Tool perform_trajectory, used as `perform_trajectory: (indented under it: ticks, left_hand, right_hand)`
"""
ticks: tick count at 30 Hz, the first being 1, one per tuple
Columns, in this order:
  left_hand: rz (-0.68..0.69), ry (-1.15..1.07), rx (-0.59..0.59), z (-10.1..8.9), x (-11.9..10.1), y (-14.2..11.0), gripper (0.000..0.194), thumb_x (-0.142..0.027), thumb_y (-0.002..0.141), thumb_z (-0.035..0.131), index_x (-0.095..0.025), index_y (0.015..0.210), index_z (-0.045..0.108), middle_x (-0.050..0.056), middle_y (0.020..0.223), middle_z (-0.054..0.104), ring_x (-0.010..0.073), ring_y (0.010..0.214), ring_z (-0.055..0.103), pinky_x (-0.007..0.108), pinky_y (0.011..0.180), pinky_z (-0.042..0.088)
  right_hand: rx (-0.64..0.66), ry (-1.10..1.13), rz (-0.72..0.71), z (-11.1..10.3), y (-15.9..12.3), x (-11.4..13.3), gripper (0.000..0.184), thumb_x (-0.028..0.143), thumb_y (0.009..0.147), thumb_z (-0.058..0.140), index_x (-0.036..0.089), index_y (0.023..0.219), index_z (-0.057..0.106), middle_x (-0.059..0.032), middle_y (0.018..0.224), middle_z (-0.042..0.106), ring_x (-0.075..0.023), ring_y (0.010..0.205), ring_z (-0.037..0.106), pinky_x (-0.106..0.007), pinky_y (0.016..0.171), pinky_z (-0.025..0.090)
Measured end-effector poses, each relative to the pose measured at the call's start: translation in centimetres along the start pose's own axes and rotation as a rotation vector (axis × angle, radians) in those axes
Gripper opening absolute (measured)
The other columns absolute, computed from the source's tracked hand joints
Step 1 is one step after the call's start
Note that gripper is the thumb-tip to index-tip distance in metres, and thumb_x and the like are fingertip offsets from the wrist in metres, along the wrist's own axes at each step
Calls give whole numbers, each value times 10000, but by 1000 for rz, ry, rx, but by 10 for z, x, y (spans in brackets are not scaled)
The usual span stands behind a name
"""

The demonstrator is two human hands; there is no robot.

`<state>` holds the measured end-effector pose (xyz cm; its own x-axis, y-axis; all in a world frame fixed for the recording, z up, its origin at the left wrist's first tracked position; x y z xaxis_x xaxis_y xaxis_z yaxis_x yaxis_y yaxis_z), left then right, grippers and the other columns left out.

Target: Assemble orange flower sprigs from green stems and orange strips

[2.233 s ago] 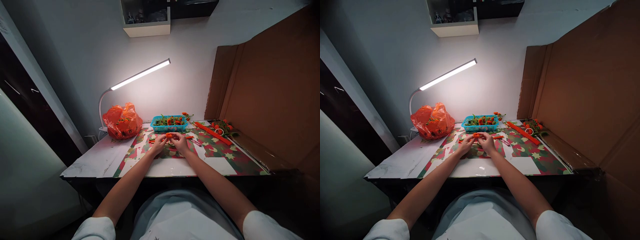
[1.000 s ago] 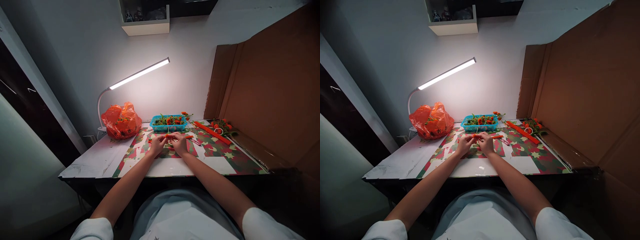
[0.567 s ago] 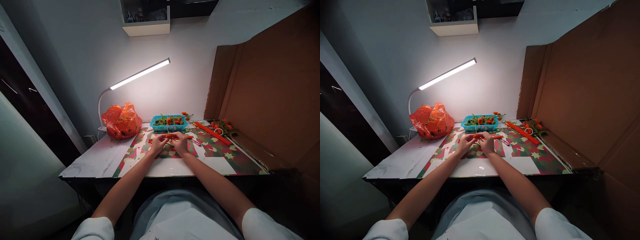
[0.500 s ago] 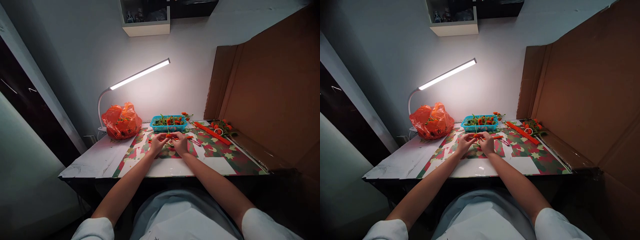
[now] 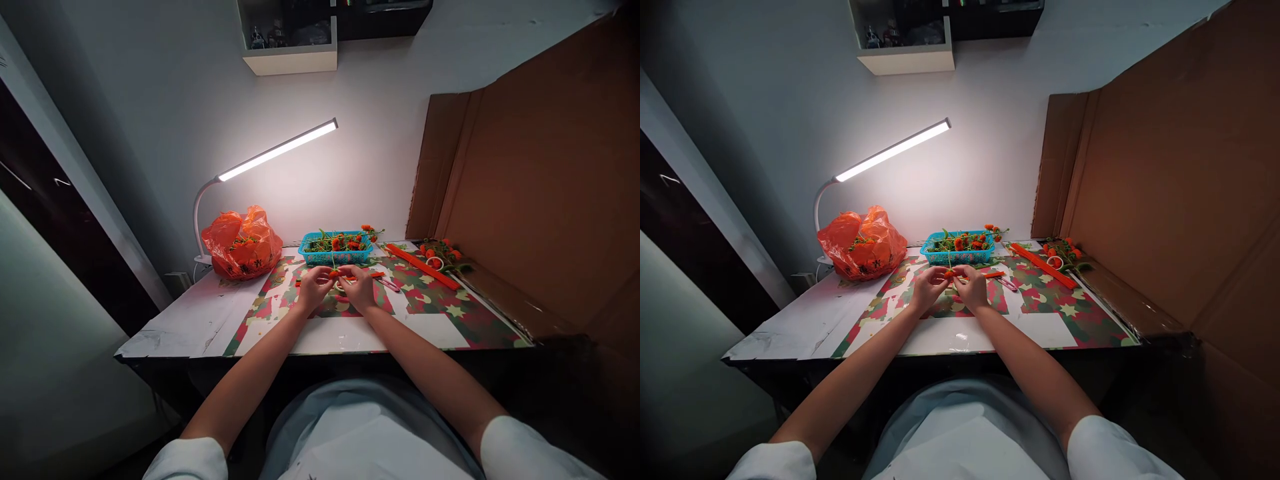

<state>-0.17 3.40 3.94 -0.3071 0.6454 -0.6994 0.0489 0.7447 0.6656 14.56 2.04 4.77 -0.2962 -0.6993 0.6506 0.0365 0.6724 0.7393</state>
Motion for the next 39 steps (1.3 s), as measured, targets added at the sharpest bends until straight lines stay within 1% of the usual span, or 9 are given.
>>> perform_trajectory:
  ticks: [3, 7, 11, 15, 20, 27, 32, 35, 39]
  left_hand:
    - [44, -15, 45, 1, -7, -1, 253, -270, 771, 641, -167, 1002, 655, 71, 923, 707, 166, 763, 695, 280, 671, 595]
    - [67, -9, 97, 0, -14, -2, 218, -318, 805, 618, -169, 956, 669, 77, 964, 688, 153, 760, 687, 263, 658, 594]
    - [62, -13, 124, -3, -18, -1, 236, -368, 799, 645, -176, 930, 682, 69, 910, 696, 163, 754, 686, 280, 668, 592]
    - [29, -10, 105, -6, -16, -1, 245, -411, 764, 689, -185, 857, 693, 60, 811, 713, 184, 721, 689, 308, 679, 579]
    - [-16, -3, 79, -7, -14, -1, 235, -401, 729, 728, -194, 832, 688, 60, 796, 726, 202, 724, 694, 324, 704, 559]
    - [-130, -142, 7, -6, -4, -2, 272, -422, 693, 750, -174, 774, 676, 61, 776, 721, 200, 700, 687, 321, 659, 560]
    - [-200, -275, -20, -4, 5, 0, 332, -404, 621, 798, -153, 786, 656, 47, 737, 710, 178, 684, 678, 297, 649, 558]
    - [-248, -353, 18, 0, 8, 0, 385, -408, 602, 807, -147, 846, 667, 57, 761, 723, 188, 706, 686, 316, 668, 568]
    - [-286, -392, 75, 3, 10, -1, 379, -416, 600, 808, -145, 838, 691, 71, 799, 736, 199, 722, 693, 338, 690, 573]
  right_hand:
    - [12, 3, -8, 0, 0, 1, 138, 223, 746, 585, 210, 853, 672, -37, 826, 714, -199, 771, 667, -320, 721, 536]
    - [44, 19, -43, 1, 0, 1, 140, 203, 745, 588, 206, 857, 672, -37, 835, 715, -196, 773, 670, -313, 712, 532]
    - [85, 29, -73, 3, -1, 3, 172, 179, 760, 562, 215, 887, 674, -40, 872, 714, -199, 809, 671, -306, 701, 530]
    - [97, 11, -110, 3, -1, 5, 194, 174, 778, 543, 206, 925, 665, -52, 912, 709, -205, 846, 667, -321, 736, 531]
    - [73, -23, -103, 3, -1, 0, 172, 187, 789, 547, 206, 919, 659, -57, 918, 701, -212, 857, 658, -341, 771, 525]
    - [15, -24, -94, 1, -1, 2, 104, 215, 783, 576, 207, 850, 655, -53, 856, 686, -212, 818, 645, -347, 755, 522]
    - [-5, 53, 11, 3, -1, -4, 88, 243, 751, 615, 202, 787, 684, -52, 800, 680, -208, 773, 647, -330, 688, 531]
    - [4, 152, 111, 7, -1, -14, 127, 244, 750, 598, 210, 787, 715, -49, 812, 696, -202, 766, 656, -322, 681, 540]
    - [13, 261, 235, 12, -2, -29, 160, 298, 736, 615, 205, 796, 731, -50, 803, 707, -195, 712, 657, -322, 658, 551]
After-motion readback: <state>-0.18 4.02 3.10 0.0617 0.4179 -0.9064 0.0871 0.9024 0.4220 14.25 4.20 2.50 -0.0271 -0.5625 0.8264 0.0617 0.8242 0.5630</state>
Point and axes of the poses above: each hand's wrist, its own y-axis towards the middle knuckle, its own z-axis out of the palm, x = y × z, the point moved 6 cm from there along y, towards the middle knuckle
